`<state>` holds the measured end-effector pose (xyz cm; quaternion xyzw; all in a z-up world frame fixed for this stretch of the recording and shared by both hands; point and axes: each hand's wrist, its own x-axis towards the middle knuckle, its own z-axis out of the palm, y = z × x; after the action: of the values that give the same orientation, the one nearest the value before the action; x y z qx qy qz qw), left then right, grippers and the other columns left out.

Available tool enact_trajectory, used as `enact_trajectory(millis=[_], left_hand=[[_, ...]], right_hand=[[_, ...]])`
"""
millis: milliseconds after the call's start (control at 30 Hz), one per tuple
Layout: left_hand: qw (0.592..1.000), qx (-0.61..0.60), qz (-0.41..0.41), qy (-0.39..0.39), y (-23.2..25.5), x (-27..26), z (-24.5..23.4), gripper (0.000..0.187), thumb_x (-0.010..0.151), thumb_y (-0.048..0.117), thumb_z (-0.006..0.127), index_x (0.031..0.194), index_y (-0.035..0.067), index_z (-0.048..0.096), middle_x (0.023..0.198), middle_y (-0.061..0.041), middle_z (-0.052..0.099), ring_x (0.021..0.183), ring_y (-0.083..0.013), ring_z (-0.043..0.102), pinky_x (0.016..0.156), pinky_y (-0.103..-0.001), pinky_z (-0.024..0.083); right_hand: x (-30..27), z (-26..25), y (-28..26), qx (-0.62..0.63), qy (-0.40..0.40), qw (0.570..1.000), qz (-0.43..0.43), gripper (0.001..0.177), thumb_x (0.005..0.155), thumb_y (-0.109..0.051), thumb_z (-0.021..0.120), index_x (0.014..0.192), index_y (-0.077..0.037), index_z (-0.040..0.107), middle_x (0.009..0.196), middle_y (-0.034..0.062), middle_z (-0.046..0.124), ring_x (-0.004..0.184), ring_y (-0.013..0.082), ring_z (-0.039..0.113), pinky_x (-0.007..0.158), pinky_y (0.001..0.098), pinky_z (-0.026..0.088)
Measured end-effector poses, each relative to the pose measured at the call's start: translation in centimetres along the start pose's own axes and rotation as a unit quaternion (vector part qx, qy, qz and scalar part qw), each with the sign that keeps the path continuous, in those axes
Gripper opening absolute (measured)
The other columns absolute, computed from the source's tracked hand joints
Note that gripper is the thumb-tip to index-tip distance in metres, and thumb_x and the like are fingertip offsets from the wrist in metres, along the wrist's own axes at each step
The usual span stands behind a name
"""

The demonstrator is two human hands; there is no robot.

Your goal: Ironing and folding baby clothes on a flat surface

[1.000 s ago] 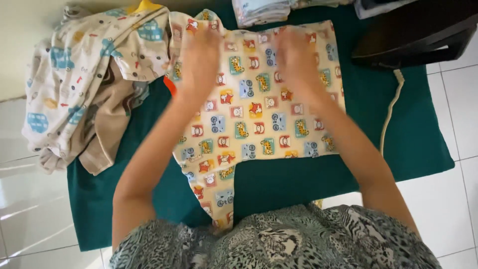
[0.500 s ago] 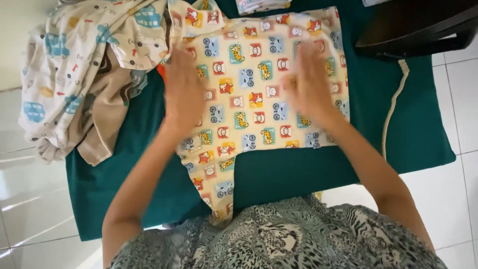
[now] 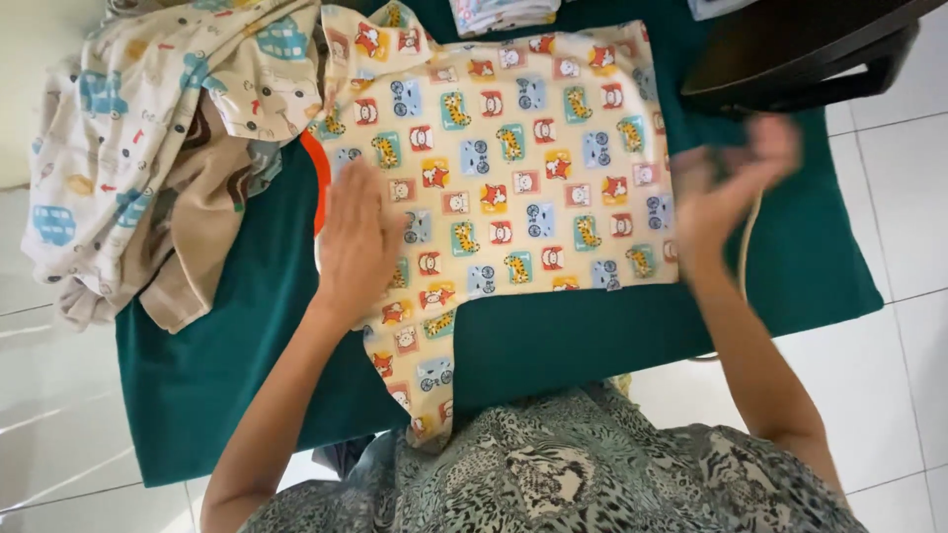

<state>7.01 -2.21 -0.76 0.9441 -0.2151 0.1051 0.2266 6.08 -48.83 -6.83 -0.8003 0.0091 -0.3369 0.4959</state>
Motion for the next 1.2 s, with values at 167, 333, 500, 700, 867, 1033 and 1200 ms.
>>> enact_trajectory(millis=[167, 333, 500, 700, 867, 1033, 1200], left_hand=[[0.995, -0.059, -0.031, 0.068, 0.1, -0.8, -3.3, 0.050, 0.106, 0.009, 0.060, 0.148, -0.011, 0.041, 0.155, -0.031, 0.042, 0.147, -0.0478, 0.041, 0.124, -0.056, 0.032], [0.992, -0.049, -0.056, 0.097, 0.2, -2.5, -5.1, 0.039, 0.107, 0.003, 0.058, 0.142, -0.010, 0.047, 0.148, -0.030, 0.050, 0.141, -0.0490, 0.047, 0.121, -0.058, 0.035], [0.992, -0.028, -0.065, 0.106, -0.6, -4.4, -5.1, 0.032, 0.105, 0.003, 0.061, 0.134, -0.007, 0.053, 0.138, -0.027, 0.059, 0.128, -0.0460, 0.056, 0.110, -0.053, 0.045], [0.967, -0.077, -0.217, 0.106, -1.7, -5.2, -5.5, 0.043, 0.098, 0.012, 0.073, 0.132, -0.004, 0.053, 0.103, -0.024, 0.070, 0.081, -0.0401, 0.069, 0.070, -0.047, 0.055], [0.948, -0.162, -0.268, 0.061, -1.5, -4.6, -4.9, 0.061, 0.090, 0.015, 0.080, 0.134, -0.004, 0.042, 0.084, -0.021, 0.071, 0.073, -0.0358, 0.070, 0.063, -0.044, 0.054], [0.921, -0.272, -0.270, 0.070, -2.7, -6.3, -1.5, 0.052, 0.090, 0.006, 0.080, 0.127, -0.001, 0.043, 0.091, -0.018, 0.066, 0.074, -0.0265, 0.071, 0.062, -0.037, 0.056], [0.846, -0.455, -0.261, 0.097, -1.9, -7.2, -1.7, 0.048, 0.091, -0.005, 0.075, 0.123, -0.002, 0.040, 0.109, -0.012, 0.061, 0.090, -0.0155, 0.072, 0.069, -0.028, 0.062]], right_hand=[[7.3, -6.1, 9.5, 0.177, 0.168, 0.964, 0.109, 0.062, 0.100, 0.004, 0.074, 0.144, -0.010, 0.033, 0.142, 0.0131, 0.044, 0.132, 0.0240, 0.049, 0.110, 0.0385, 0.047], [13.6, -7.9, 15.2, 0.283, 0.078, 0.944, 0.152, 0.011, 0.102, -0.010, 0.066, 0.106, 0.000, 0.067, 0.109, 0.0123, 0.065, 0.112, 0.0249, 0.061, 0.106, 0.0360, 0.052], [17.5, -5.4, 7.8, 0.181, 0.075, 0.974, 0.117, 0.014, 0.084, -0.007, 0.070, 0.074, -0.002, 0.062, 0.064, 0.0103, 0.050, 0.060, 0.0240, 0.047, 0.064, 0.0416, 0.036], [11.1, 2.2, -9.4, -0.361, -0.215, 0.856, -0.302, 0.024, 0.077, -0.027, 0.087, 0.088, -0.011, 0.072, 0.076, 0.0072, 0.066, 0.066, 0.0277, 0.063, 0.066, 0.0412, 0.049], [4.0, 9.3, -16.6, -0.334, -0.318, 0.843, -0.277, 0.027, 0.064, -0.029, 0.085, 0.084, -0.014, 0.075, 0.074, 0.0076, 0.069, 0.066, 0.0307, 0.068, 0.061, 0.0436, 0.053], [1.0, 14.0, -20.2, -0.296, -0.366, 0.833, -0.292, 0.025, 0.068, -0.026, 0.081, 0.081, -0.008, 0.071, 0.077, 0.0103, 0.070, 0.068, 0.0303, 0.070, 0.061, 0.0427, 0.055], [1.8, 17.2, -20.8, -0.304, -0.338, 0.842, -0.290, 0.017, 0.069, -0.021, 0.080, 0.078, -0.010, 0.072, 0.074, 0.0098, 0.071, 0.065, 0.0314, 0.069, 0.060, 0.0442, 0.054]])
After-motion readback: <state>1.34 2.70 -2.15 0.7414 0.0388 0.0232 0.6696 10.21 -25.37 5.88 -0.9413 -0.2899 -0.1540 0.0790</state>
